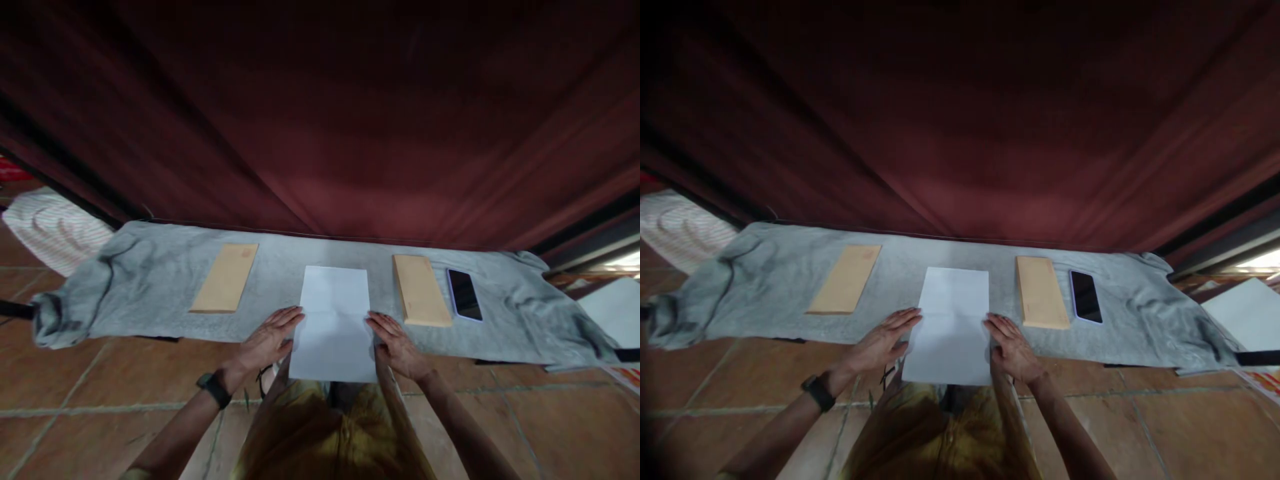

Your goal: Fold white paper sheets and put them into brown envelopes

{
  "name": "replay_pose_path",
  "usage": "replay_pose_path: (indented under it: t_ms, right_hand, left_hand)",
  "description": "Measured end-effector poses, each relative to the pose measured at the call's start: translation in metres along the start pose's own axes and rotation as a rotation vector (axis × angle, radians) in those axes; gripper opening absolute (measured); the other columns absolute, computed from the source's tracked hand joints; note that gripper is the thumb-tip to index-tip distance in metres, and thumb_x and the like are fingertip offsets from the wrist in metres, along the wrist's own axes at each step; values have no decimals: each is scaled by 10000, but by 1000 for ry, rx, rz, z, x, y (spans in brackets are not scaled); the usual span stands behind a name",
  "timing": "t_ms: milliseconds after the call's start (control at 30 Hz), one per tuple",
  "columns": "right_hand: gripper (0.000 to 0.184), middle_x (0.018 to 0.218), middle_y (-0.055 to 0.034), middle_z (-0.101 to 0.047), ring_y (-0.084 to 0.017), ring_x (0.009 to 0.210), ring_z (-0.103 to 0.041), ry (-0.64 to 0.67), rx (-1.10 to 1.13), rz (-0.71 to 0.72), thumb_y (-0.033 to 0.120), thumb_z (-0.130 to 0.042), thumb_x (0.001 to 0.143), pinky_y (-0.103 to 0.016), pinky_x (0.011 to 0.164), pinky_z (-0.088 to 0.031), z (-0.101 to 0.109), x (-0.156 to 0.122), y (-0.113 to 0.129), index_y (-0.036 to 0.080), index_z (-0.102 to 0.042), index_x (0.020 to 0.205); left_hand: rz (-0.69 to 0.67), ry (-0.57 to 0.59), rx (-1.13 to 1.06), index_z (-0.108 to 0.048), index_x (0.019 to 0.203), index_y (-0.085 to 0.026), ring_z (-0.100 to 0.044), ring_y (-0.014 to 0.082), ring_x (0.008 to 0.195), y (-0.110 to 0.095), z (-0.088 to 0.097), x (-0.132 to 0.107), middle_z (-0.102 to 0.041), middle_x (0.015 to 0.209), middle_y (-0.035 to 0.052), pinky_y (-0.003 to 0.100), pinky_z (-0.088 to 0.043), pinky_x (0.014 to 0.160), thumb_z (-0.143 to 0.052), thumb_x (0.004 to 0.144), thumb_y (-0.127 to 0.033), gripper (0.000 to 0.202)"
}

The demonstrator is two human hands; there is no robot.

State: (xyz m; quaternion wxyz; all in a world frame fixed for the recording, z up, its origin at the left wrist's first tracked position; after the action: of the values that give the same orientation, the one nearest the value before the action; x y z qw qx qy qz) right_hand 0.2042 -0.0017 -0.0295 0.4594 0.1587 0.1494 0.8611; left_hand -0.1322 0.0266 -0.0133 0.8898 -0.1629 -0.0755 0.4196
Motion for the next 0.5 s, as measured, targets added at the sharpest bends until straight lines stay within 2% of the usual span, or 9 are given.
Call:
replay_pose_path:
  t_ms: [167, 300, 500]
  right_hand:
    - [866, 1639, -86, -334, -290, 1500, -319, 43, -80, 5, 117, -575, 762, -530, 1228, -300, -8, -3, -2, 243, -325, 1581]
    - [852, 1619, -82, -370, -268, 1487, -344, 8, -114, -2, 115, -546, 802, -511, 1224, -303, -12, -3, -4, 250, -275, 1597]
    - [789, 1564, -95, -449, -260, 1441, -406, -30, -104, 24, 132, -544, 826, -485, 1190, -351, -9, -1, -6, 234, -325, 1576]
  left_hand:
    - [-13, 42, 123, -338, 1552, -269, -271, 240, 1524, -9, -4, 6, -341, 1645, 60, 462, -239, 1243, -586, 790, -77, 824]
    - [-71, 72, 190, -326, 1553, -285, -296, 237, 1508, -8, -2, 9, -331, 1651, 56, 437, -230, 1229, -607, 839, -132, 782]
    - [-115, 40, 260, -353, 1544, -233, -347, 253, 1480, -9, -5, 15, -366, 1630, 98, 431, -243, 1221, -602, 868, -148, 725]
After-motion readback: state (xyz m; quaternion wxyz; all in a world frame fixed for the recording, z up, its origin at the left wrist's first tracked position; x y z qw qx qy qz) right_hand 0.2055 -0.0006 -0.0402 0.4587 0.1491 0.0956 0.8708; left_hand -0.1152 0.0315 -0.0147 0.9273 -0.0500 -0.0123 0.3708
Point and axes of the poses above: each hand's wrist, its own x-axis towards the middle knuckle, its own z-axis out of the back of the hand, y = z × x, the point moved 6 cm from there along x, towards the middle knuckle
